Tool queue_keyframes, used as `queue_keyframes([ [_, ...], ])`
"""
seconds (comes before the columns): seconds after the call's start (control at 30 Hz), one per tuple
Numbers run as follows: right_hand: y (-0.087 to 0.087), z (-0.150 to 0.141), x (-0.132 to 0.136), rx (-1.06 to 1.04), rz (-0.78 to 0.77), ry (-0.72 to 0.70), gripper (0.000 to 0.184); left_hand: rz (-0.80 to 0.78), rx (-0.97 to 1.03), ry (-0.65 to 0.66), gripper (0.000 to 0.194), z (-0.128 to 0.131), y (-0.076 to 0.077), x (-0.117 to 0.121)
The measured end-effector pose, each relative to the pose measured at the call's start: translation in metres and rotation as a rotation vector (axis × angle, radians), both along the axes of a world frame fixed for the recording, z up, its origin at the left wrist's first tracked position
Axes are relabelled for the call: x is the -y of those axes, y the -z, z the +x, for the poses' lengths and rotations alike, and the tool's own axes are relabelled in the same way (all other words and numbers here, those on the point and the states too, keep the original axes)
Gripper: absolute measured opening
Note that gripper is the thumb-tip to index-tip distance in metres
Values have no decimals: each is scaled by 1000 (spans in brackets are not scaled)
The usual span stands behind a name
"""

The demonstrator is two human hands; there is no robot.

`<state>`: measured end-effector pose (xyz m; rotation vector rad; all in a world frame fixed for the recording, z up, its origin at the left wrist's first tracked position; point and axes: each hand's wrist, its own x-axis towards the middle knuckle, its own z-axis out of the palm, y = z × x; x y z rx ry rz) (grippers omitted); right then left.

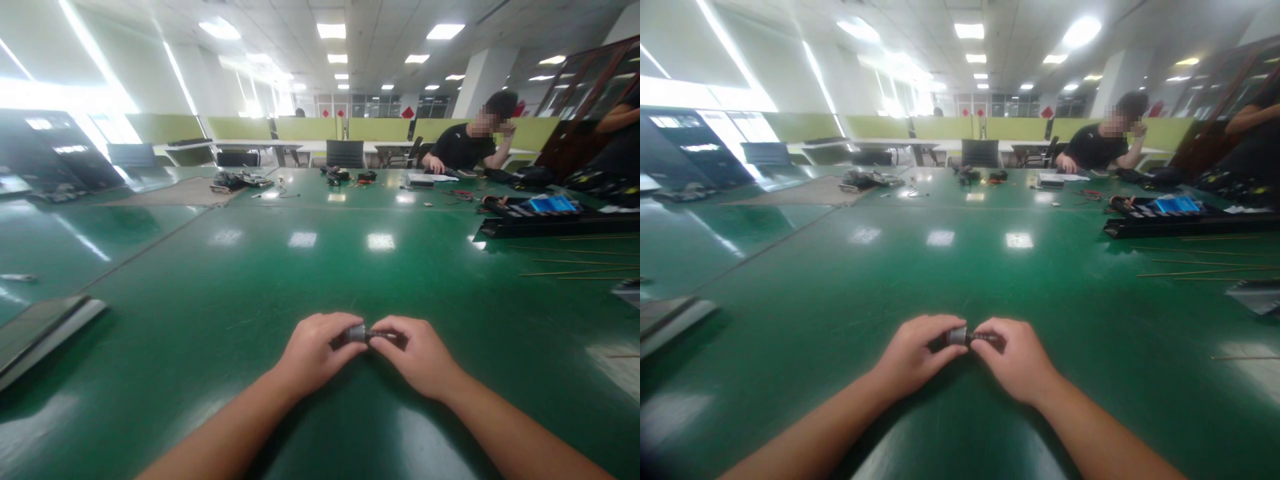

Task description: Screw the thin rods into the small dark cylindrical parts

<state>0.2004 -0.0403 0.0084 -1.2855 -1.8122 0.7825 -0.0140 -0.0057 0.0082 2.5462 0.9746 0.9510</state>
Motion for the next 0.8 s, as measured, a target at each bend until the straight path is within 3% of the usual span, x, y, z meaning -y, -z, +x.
queue_keyframes([
  [0.8, 0, 2, 1, 25, 11, 25, 9, 3, -6, -16, 28, 0, -4, 2],
])
